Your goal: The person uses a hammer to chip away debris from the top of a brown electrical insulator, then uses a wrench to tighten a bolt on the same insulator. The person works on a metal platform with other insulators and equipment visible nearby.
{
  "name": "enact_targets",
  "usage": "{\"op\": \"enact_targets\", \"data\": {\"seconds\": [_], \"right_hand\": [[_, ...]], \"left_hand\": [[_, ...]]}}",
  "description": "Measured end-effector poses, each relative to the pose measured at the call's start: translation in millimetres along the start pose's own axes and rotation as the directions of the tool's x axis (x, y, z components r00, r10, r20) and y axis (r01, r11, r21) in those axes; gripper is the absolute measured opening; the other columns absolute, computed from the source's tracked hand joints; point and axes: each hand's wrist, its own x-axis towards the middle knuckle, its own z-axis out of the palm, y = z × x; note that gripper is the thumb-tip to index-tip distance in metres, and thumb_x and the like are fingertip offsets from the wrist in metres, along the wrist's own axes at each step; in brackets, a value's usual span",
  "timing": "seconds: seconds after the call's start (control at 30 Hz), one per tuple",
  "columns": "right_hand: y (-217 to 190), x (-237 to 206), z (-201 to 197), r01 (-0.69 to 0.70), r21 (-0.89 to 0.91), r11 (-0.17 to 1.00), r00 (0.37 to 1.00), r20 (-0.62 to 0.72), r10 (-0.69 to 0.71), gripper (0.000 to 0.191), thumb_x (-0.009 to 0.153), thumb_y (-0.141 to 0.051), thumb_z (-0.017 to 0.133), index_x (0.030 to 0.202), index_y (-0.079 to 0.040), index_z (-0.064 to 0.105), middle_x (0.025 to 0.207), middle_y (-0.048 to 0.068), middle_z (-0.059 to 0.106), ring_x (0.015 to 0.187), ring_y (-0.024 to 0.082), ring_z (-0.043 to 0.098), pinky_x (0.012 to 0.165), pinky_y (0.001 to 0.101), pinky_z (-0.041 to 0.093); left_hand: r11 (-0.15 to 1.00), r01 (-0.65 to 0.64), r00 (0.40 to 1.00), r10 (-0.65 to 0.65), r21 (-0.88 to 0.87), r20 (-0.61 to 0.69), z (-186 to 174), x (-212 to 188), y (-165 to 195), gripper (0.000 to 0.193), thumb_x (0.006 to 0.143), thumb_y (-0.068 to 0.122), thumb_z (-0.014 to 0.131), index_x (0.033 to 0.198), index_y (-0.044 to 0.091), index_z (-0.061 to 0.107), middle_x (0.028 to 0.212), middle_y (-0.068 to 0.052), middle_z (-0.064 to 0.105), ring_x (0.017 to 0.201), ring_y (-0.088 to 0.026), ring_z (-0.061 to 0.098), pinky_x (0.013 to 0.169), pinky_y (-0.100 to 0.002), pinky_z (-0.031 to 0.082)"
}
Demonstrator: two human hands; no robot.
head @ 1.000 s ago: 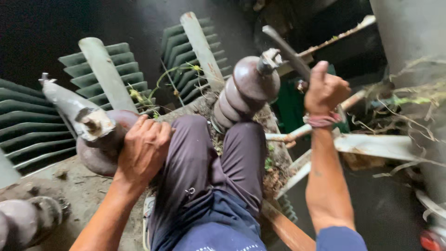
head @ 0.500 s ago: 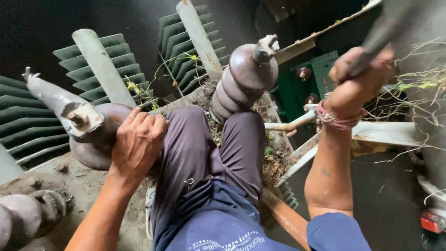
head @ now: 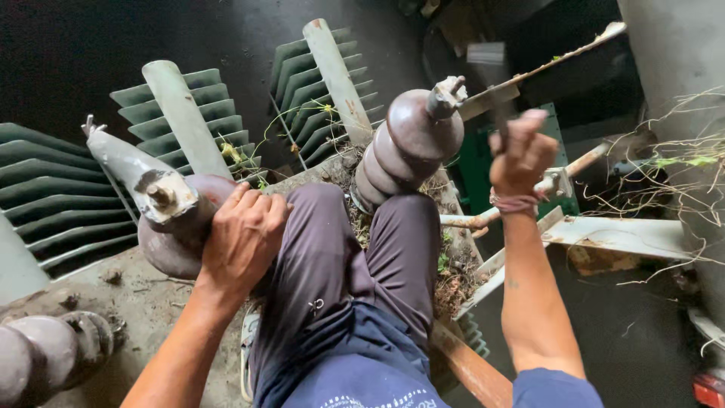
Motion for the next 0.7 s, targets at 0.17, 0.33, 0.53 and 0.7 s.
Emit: {"op": "enact_targets", "data": {"seconds": [0.17, 0.33, 0.53, 0.7], "right_hand": [[-14, -10, -12, 0.044, 0.153, 0.987, 0.997, -0.068, -0.034, 0.063, 0.116, -0.044, 0.048, 0.071, -0.007, 0.071, 0.063, 0.011, 0.062, 0.054, 0.021, 0.060, 0.058, 0.0299, 0.043], [-6, -20, -13, 0.236, 0.555, 0.798, 0.959, -0.263, -0.101, 0.058, 0.117, -0.041, 0.042, 0.078, 0.000, 0.052, 0.061, 0.009, 0.048, 0.049, 0.018, 0.041, 0.053, 0.0343, 0.031], [12, -53, 17, -0.145, 0.534, 0.833, 0.974, -0.072, 0.215, 0.064, 0.117, -0.051, 0.035, 0.067, -0.014, 0.050, 0.058, 0.000, 0.048, 0.051, 0.015, 0.042, 0.051, 0.0285, 0.029], [3, -136, 22, -0.372, 0.891, 0.259, 0.818, 0.184, 0.545, 0.058, 0.113, -0.050, 0.041, 0.068, -0.013, 0.045, 0.056, -0.003, 0.038, 0.047, 0.010, 0.036, 0.044, 0.0259, 0.024]], "left_hand": [[0.998, 0.045, 0.999, -0.046, 0.054, 0.019, -6, -1, -4, 0.018, 0.091, 0.019, 0.068, 0.079, 0.007, 0.062, 0.073, -0.013, 0.064, 0.080, -0.029, 0.067, 0.102, -0.044, 0.052], [0.999, 0.026, 0.999, -0.027, 0.026, 0.022, 1, 6, 3, 0.020, 0.092, 0.018, 0.068, 0.077, 0.007, 0.061, 0.072, -0.012, 0.064, 0.080, -0.029, 0.067, 0.102, -0.044, 0.053], [0.999, 0.017, 1.000, -0.018, 0.051, 0.006, -1, 12, 7, 0.018, 0.090, 0.018, 0.070, 0.079, 0.007, 0.061, 0.075, -0.012, 0.066, 0.082, -0.028, 0.067, 0.099, -0.044, 0.055], [0.929, 0.259, 0.963, -0.270, -0.265, -0.002, 36, 46, 41, 0.017, 0.096, 0.019, 0.075, 0.104, 0.005, 0.070, 0.094, -0.014, 0.072, 0.093, -0.034, 0.069, 0.086, -0.042, 0.054]]}}
